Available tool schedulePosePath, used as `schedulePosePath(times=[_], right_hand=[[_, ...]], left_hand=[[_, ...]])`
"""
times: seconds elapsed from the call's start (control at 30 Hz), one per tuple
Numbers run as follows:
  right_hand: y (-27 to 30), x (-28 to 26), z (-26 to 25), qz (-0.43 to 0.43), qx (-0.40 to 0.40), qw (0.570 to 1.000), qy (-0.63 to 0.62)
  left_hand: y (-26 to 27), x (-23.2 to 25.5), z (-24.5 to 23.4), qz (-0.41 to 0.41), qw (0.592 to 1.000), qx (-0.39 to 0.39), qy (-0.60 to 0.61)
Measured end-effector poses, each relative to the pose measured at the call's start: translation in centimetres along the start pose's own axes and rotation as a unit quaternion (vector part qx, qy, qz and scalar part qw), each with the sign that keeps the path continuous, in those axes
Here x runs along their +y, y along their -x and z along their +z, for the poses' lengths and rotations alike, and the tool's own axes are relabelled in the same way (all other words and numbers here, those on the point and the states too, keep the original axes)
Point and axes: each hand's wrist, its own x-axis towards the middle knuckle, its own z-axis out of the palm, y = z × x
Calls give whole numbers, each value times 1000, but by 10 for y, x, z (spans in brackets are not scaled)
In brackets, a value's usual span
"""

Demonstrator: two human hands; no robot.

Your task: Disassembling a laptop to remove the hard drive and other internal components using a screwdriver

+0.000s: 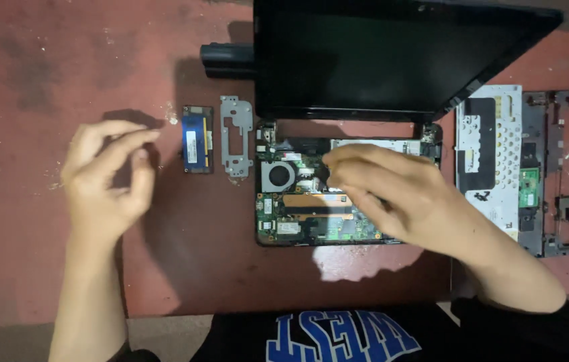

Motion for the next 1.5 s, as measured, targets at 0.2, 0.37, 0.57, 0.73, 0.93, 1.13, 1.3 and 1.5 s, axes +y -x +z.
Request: schedulePosePath(times=[0.2,0.37,0.57,0.73,0.93,1.13,1.3,1.5], right_hand=[[-10,27,-8,-8,-38,996,-78],[-17,8,-10,-36,-27,993,-107],[3,15,-17,35,-16,996,-85],[10,9,-15,21,64,987,-146],[12,4,-5,18,124,992,7],[12,-1,-8,20,140,990,-17],[11,0,-9,22,139,989,-48],[13,6,0,26,160,987,-12]], left_hand=[[-35,54,30,104,987,-88,87],[-67,95,73,80,946,-226,219],[-85,102,110,98,877,-271,385],[-82,96,121,41,904,-252,342],[-72,107,140,86,916,-197,339],[-80,103,135,64,933,-173,310],[-84,104,120,138,916,-244,287],[-77,101,135,97,964,-194,152]])
